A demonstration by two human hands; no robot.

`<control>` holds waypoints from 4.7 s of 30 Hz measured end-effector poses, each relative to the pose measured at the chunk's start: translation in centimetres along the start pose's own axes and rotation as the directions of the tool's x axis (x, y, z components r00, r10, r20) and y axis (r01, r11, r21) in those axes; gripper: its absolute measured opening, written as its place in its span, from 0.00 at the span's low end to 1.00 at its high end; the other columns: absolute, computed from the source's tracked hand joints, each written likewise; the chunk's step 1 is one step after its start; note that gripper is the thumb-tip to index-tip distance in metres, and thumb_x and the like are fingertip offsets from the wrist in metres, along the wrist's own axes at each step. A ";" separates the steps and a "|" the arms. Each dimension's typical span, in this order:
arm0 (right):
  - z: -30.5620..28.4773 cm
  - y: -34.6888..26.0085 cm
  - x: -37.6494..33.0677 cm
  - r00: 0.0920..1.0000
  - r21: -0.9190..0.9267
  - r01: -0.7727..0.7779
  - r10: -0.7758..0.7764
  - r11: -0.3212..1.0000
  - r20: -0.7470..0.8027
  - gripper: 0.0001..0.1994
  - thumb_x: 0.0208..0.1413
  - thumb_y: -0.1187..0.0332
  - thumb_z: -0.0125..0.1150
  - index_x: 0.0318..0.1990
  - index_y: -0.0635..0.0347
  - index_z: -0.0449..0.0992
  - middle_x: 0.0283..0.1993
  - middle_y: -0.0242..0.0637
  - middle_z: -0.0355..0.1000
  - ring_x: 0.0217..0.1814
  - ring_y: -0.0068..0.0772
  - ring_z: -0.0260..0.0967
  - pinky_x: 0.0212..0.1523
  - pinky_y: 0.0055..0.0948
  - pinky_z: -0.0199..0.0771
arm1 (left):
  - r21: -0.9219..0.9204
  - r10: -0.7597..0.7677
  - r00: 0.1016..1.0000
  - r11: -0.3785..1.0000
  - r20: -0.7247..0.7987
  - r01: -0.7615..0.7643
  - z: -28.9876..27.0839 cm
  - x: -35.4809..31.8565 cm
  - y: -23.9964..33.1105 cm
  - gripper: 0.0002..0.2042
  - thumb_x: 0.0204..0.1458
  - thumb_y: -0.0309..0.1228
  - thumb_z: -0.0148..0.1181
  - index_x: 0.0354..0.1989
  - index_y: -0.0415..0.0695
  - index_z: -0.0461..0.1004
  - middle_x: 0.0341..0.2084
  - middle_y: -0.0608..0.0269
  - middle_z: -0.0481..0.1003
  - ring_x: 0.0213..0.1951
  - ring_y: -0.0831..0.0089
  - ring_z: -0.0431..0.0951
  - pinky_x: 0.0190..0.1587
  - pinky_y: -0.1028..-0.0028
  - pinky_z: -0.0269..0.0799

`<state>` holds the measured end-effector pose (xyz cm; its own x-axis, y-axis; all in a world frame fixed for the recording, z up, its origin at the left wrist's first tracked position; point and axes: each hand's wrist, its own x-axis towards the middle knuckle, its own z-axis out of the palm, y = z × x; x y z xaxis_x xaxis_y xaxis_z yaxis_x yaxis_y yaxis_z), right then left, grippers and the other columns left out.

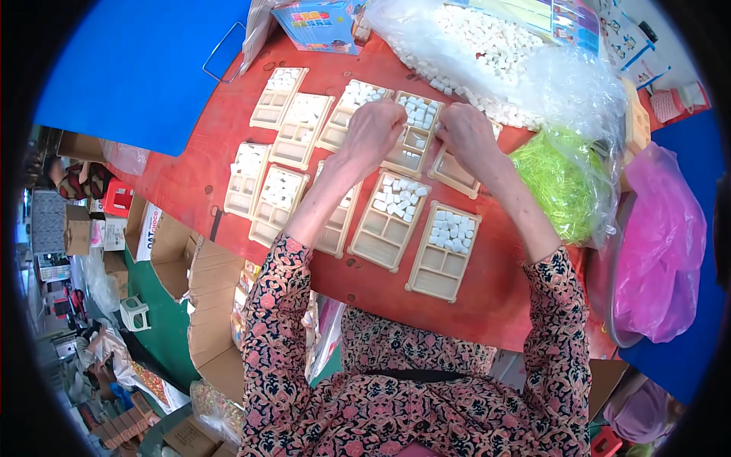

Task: Sorting and packing small white blocks into divided plastic trays on a workbench.

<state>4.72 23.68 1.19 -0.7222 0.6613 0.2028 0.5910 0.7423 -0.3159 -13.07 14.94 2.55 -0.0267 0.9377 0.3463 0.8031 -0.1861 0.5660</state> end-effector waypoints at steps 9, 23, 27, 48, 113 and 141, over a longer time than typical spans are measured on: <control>-0.1 -1.7 0.4 0.980 -0.086 0.195 -0.196 0.977 -0.011 0.03 0.40 0.81 0.55 0.25 0.67 0.74 0.30 0.52 0.72 0.33 0.50 0.75 0.34 0.40 0.76 | 0.251 0.103 0.990 0.960 0.101 -0.125 0.5 -0.2 -0.2 0.03 0.42 0.20 0.52 0.20 0.38 0.71 0.23 0.46 0.72 0.32 0.49 0.75 0.35 0.58 0.70; -2.0 -1.4 1.0 0.996 0.099 0.011 -0.020 0.995 0.081 0.06 0.44 0.75 0.56 0.21 0.70 0.73 0.24 0.56 0.70 0.29 0.51 0.73 0.32 0.42 0.72 | 0.225 0.026 0.998 0.974 0.049 -0.036 0.9 0.1 0.5 0.05 0.38 0.16 0.53 0.23 0.35 0.74 0.24 0.42 0.74 0.32 0.47 0.77 0.35 0.56 0.73; -4.1 -0.5 1.4 0.997 0.246 -0.008 -0.012 0.969 0.079 0.07 0.43 0.72 0.59 0.25 0.70 0.75 0.22 0.55 0.69 0.24 0.47 0.71 0.28 0.40 0.70 | 0.009 -0.072 0.990 0.997 -0.124 0.074 -0.5 0.6 0.4 0.03 0.40 0.22 0.57 0.24 0.36 0.72 0.22 0.47 0.74 0.28 0.52 0.76 0.31 0.61 0.70; -9.6 8.2 6.2 0.873 -0.086 -0.033 -0.013 0.996 -0.487 0.16 0.47 0.76 0.54 0.45 0.69 0.74 0.36 0.54 0.73 0.39 0.56 0.72 0.42 0.43 0.71 | -0.310 0.164 0.967 0.925 -0.193 -0.219 4.6 20.5 0.3 0.16 0.44 0.33 0.54 0.39 0.37 0.77 0.35 0.45 0.78 0.39 0.51 0.78 0.44 0.65 0.73; 5.2 -21.1 5.4 0.856 0.476 0.374 -0.494 0.796 0.153 0.08 0.43 0.79 0.55 0.34 0.68 0.70 0.36 0.51 0.71 0.39 0.53 0.71 0.38 0.43 0.73 | 0.321 -0.516 0.856 0.808 -0.018 0.494 -9.9 -19.1 -2.7 0.45 0.50 0.44 0.60 0.66 0.27 0.42 0.68 0.37 0.36 0.70 0.44 0.35 0.67 0.45 0.37; 4.8 -20.4 -0.5 0.696 -0.010 0.690 -0.659 0.724 0.286 0.24 0.51 0.68 0.50 0.55 0.73 0.68 0.65 0.57 0.57 0.72 0.50 0.48 0.69 0.51 0.46 | 0.404 -0.448 0.892 0.828 0.058 0.390 -9.3 -20.1 -2.2 0.40 0.51 0.39 0.60 0.66 0.30 0.47 0.68 0.40 0.42 0.71 0.50 0.39 0.68 0.49 0.37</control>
<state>-8.68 7.66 3.11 -0.9946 -0.0604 0.0845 -0.0671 0.9946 -0.0797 -19.79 -6.26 1.27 -0.3493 0.9369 0.0115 0.8947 0.3299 0.3012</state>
